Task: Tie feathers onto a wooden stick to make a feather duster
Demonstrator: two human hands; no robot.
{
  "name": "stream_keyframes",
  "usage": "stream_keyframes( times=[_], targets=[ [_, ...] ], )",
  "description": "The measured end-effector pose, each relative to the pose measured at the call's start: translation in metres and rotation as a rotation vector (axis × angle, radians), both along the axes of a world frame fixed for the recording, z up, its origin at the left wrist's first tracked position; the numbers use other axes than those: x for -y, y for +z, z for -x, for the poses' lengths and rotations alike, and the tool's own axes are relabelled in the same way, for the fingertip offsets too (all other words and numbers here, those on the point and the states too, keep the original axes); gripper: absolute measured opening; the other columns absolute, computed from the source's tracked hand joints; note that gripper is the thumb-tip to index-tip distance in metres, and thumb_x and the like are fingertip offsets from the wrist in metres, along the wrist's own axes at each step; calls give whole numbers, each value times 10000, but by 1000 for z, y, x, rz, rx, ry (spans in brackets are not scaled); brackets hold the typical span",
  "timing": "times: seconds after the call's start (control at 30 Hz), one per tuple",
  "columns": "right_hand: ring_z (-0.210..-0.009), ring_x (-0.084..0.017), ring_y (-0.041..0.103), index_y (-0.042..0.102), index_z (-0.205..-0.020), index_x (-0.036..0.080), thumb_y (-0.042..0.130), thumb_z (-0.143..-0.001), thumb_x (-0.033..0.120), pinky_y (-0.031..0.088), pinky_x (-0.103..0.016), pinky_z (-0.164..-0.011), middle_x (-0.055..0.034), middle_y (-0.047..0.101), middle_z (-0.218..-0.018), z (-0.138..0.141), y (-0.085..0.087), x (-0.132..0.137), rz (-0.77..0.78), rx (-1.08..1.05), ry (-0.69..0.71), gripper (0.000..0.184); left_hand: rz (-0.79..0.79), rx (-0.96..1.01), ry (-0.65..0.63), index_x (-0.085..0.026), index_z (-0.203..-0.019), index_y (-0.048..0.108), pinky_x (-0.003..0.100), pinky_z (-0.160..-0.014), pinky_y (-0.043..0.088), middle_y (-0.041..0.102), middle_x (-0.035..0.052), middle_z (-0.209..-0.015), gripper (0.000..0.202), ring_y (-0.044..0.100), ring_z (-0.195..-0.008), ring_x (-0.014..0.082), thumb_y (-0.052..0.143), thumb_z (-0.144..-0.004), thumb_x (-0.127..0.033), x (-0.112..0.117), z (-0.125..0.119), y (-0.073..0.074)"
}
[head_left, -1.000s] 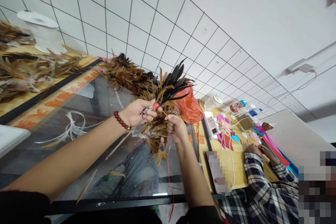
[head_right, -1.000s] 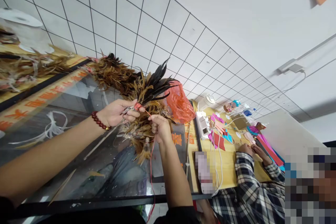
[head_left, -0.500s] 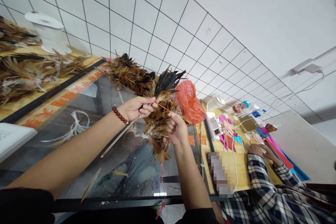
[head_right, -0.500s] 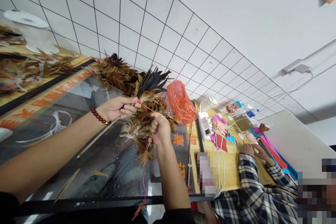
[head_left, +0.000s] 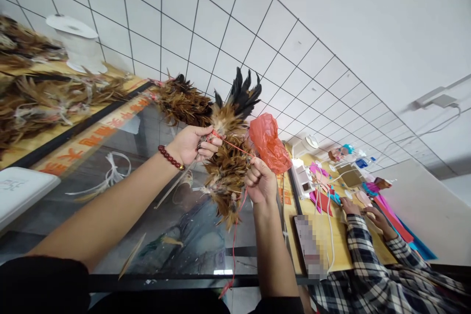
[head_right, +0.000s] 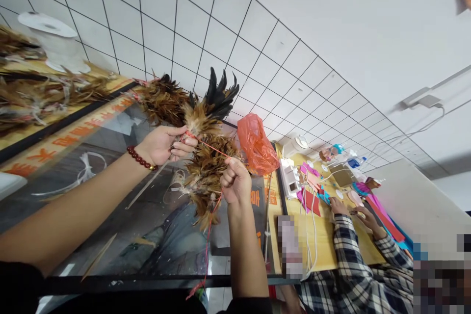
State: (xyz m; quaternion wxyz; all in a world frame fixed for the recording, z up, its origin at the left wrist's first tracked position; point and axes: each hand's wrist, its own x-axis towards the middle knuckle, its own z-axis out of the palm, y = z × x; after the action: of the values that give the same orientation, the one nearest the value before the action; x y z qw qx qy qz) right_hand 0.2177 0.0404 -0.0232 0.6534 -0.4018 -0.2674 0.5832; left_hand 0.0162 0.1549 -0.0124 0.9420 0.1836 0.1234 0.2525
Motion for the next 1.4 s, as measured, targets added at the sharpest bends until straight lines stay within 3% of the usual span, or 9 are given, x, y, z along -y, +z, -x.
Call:
stream_keyframes(
  times=[0.2,0.37,0.57,0.73,0.87,0.97,1.03,1.2,1.4],
  targets=[
    [-409,-36,31,605,-679,163,710,-692,257,57,-176,-363,144,117,-458,-3,-1,0,26,-4,-31,141,22,-11,-4,-137,-813,504,142,-306,272,427,0,-621,171,350,-366,49,419,-948,-198,4,2,6],
    [-397,-26,86,649,-754,152,778,-666,350,81,-175,-371,143,204,-446,28,-10,16,17,91,-18,252,133,123,111,-116,-919,523,145,-305,262,420,-20,-598,233,366,-348,52,359,-990,-265,3,0,-4],
    [-397,-28,93,650,-794,159,767,-699,367,79,-179,-375,141,189,-463,48,-6,18,-42,65,-38,257,130,213,105,-92,-947,538,147,-318,276,429,-24,-593,223,384,-354,49,403,-977,-267,-3,5,-13],
    [-420,-44,44,601,-792,176,728,-754,305,76,-180,-368,141,117,-499,30,-2,5,35,-65,-31,185,-195,55,122,-107,-823,565,184,-410,384,518,27,-651,87,464,-460,80,601,-861,-176,0,2,-8],
    [-425,-45,39,590,-792,171,723,-762,266,68,-173,-367,141,111,-506,24,-8,4,102,-95,41,166,-600,-142,388,-112,-831,582,237,-543,480,652,77,-757,184,587,-588,130,749,-758,-138,11,-12,-8],
    [-420,-42,40,606,-814,163,731,-751,262,60,-171,-364,143,131,-501,26,-13,7,118,-90,82,171,-655,-206,507,-128,-810,564,200,-503,434,646,49,-724,231,556,-543,101,780,-727,-124,18,-17,-6],
    [-421,-41,42,609,-813,162,733,-745,258,69,-168,-363,144,139,-497,24,-14,8,112,-94,54,171,-573,-185,461,-116,-781,568,167,-450,372,587,21,-656,183,478,-486,66,749,-757,-124,19,-15,-2],
    [-431,-47,38,601,-784,162,710,-768,244,81,-162,-359,139,115,-505,9,-8,7,119,-86,0,137,-216,-9,49,-68,-805,606,220,-474,458,575,87,-708,184,491,-526,101,581,-895,-225,13,0,11],
    [-430,-44,47,625,-800,160,714,-756,238,87,-160,-365,138,128,-504,9,-8,12,134,-59,66,126,-180,-29,65,-64,-849,657,262,-604,566,666,117,-792,68,628,-657,148,619,-812,-23,12,3,9]
  ],
)
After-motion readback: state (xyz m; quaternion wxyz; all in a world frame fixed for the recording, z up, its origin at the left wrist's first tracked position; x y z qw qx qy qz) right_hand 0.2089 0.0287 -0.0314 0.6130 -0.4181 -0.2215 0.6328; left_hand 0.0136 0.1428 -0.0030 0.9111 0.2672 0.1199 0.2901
